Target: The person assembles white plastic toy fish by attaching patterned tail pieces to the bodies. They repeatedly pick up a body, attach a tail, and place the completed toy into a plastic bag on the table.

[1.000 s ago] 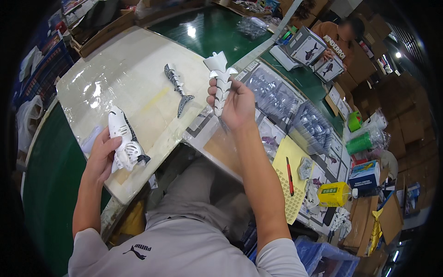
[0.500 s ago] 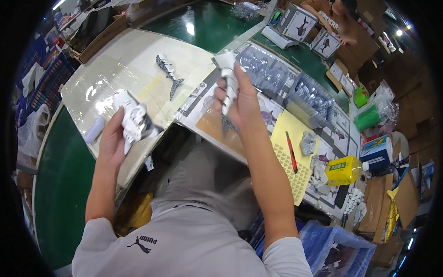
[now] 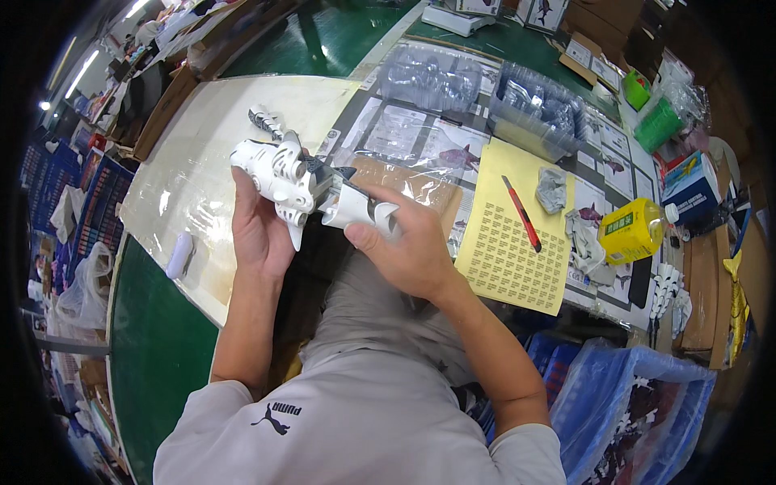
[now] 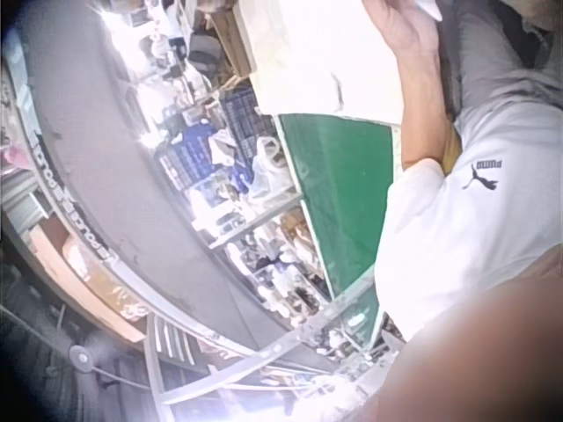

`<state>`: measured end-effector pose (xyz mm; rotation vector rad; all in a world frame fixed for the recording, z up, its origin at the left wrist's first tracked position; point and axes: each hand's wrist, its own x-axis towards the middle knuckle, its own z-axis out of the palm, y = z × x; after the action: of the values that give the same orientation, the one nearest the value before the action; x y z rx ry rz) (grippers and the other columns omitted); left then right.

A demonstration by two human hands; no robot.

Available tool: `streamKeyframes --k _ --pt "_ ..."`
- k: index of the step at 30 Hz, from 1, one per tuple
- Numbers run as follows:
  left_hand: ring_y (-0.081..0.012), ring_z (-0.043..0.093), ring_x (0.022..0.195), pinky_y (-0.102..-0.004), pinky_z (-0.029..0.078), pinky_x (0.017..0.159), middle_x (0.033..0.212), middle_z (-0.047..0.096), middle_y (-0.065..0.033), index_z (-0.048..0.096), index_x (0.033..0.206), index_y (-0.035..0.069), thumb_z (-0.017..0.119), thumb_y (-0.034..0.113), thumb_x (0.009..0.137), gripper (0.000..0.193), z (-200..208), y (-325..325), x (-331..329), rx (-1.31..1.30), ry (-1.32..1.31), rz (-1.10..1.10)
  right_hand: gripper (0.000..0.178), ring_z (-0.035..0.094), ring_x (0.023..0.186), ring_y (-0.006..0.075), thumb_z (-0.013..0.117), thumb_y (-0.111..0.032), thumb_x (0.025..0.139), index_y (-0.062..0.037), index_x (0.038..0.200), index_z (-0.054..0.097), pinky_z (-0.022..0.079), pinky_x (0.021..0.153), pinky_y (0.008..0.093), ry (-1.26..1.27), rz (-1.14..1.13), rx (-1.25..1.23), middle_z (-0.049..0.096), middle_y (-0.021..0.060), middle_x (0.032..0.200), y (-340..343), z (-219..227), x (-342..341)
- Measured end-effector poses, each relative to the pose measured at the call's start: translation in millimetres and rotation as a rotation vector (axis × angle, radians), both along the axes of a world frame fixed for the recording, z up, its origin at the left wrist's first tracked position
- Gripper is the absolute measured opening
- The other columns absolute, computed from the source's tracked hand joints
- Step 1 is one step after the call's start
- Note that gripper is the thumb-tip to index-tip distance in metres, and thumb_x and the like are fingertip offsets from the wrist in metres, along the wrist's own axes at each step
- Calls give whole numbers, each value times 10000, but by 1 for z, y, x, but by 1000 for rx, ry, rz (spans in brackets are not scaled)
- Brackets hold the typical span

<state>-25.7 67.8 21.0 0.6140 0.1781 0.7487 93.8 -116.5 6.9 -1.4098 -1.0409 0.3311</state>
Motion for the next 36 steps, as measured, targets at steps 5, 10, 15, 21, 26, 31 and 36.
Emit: streamKeyframes --k 5,10,15,21,26,31,36 --pt "-270 577 1361 -463 445 1176 1471 612 -108 503 1516 64 608 481 1062 626 -4 -2 -6 81 8 -1 562 679 896 126 789 -336 985 58 1355 633 539 809 276 -79 -87 13 741 86 1013 0 -3 1" --pt "-262 582 1350 -460 453 1165 1462 614 -91 501 1520 83 621 492 1051 634 -11 -2 -13 145 45 14 573 687 895 127 798 -328 978 69 1355 629 547 792 283 -4 -73 -13 747 93 992 5 -7 -1" --pt "-245 597 1328 -449 478 1129 1441 622 -72 497 1510 86 624 492 1051 626 -19 -2 -13 200 67 33 553 704 878 124 818 -296 961 87 1323 652 556 770 282 -35 -153 -82 770 95 1001 8 -9 -2" --pt "-232 604 1311 -443 481 1118 1393 643 -70 506 1483 71 644 458 1059 591 -27 -3 -8 309 127 67 496 688 923 101 807 -263 970 80 1304 676 555 778 271 -36 -128 -87 769 98 1022 5 -14 0" --pt "-239 660 1210 -420 579 1016 1322 656 -127 503 1422 17 696 228 1043 475 -29 -2 -4 33 87 -2 464 678 908 110 814 -248 949 46 1290 700 552 828 276 266 -144 -62 771 80 1017 5 -11 5" --pt "-260 740 1096 -395 635 920 1274 714 -175 560 1417 -36 894 128 809 714 7 44 -48 645 393 -402 403 679 885 75 822 -199 927 11 1260 733 543 798 249 306 28 -158 777 66 1014 -25 15 28" --pt "-192 593 1288 -338 456 1102 1443 628 -111 479 1581 16 994 137 621 1096 8 11 -42 1146 702 -647 387 701 939 112 814 -190 927 -1 1258 746 556 882 290 -52 220 -225 772 61 1018 -23 15 27"
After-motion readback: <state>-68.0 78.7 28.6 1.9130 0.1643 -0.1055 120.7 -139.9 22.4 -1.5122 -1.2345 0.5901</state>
